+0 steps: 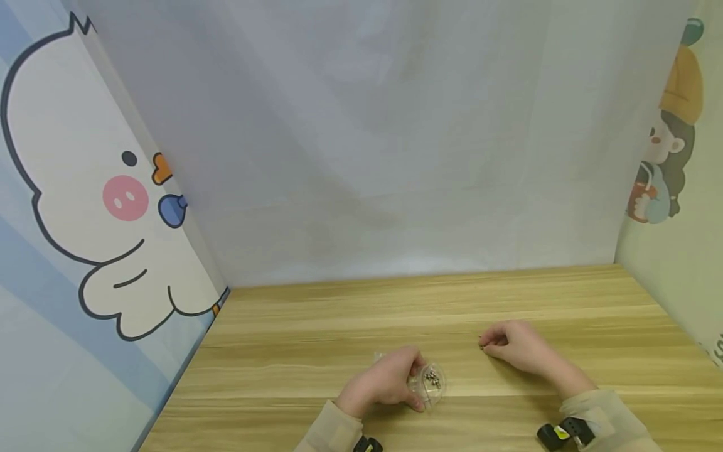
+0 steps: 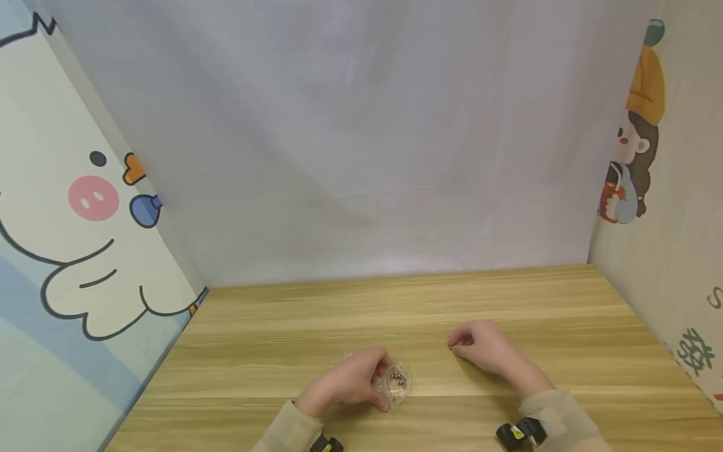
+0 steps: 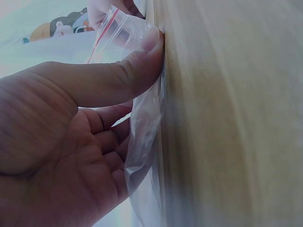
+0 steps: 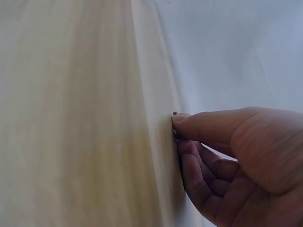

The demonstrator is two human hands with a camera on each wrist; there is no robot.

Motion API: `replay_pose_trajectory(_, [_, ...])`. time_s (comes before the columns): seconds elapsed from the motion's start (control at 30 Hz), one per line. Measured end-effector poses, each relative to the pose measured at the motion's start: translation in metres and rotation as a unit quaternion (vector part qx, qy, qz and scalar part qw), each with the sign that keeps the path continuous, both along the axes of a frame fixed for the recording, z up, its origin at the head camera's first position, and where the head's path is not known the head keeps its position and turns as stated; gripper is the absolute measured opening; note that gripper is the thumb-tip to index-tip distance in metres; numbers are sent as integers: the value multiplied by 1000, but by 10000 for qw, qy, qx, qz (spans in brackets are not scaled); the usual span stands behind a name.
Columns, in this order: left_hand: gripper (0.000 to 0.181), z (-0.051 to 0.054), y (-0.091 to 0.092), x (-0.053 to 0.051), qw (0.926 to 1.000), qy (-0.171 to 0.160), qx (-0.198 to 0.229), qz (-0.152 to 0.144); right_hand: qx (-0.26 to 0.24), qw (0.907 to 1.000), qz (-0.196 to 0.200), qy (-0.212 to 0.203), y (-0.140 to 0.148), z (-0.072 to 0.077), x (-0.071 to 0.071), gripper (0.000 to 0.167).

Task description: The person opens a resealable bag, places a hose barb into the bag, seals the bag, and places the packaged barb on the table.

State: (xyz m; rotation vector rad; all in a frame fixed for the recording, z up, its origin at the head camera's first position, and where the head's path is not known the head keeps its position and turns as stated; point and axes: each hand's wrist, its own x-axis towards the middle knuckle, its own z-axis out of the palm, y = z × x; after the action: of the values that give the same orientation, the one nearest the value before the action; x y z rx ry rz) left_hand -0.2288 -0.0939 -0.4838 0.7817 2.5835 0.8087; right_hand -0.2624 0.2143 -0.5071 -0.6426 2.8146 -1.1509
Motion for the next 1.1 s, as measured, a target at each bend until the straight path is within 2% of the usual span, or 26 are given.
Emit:
replay_pose_trajectory(0.63, [57,1,0,1,10000,22,35,-4,261,9996,-83,32,-3,5,6,4])
replay_pose_trajectory(0.83, [57,1,0,2,10000,33,45,-21,299,9995,-3,59,-4,9,9,4])
replay_pose_trajectory(1.1, [57,-1,0,2,9999,-44,106,-14,224,9996,74,-151,-9,10,11,4])
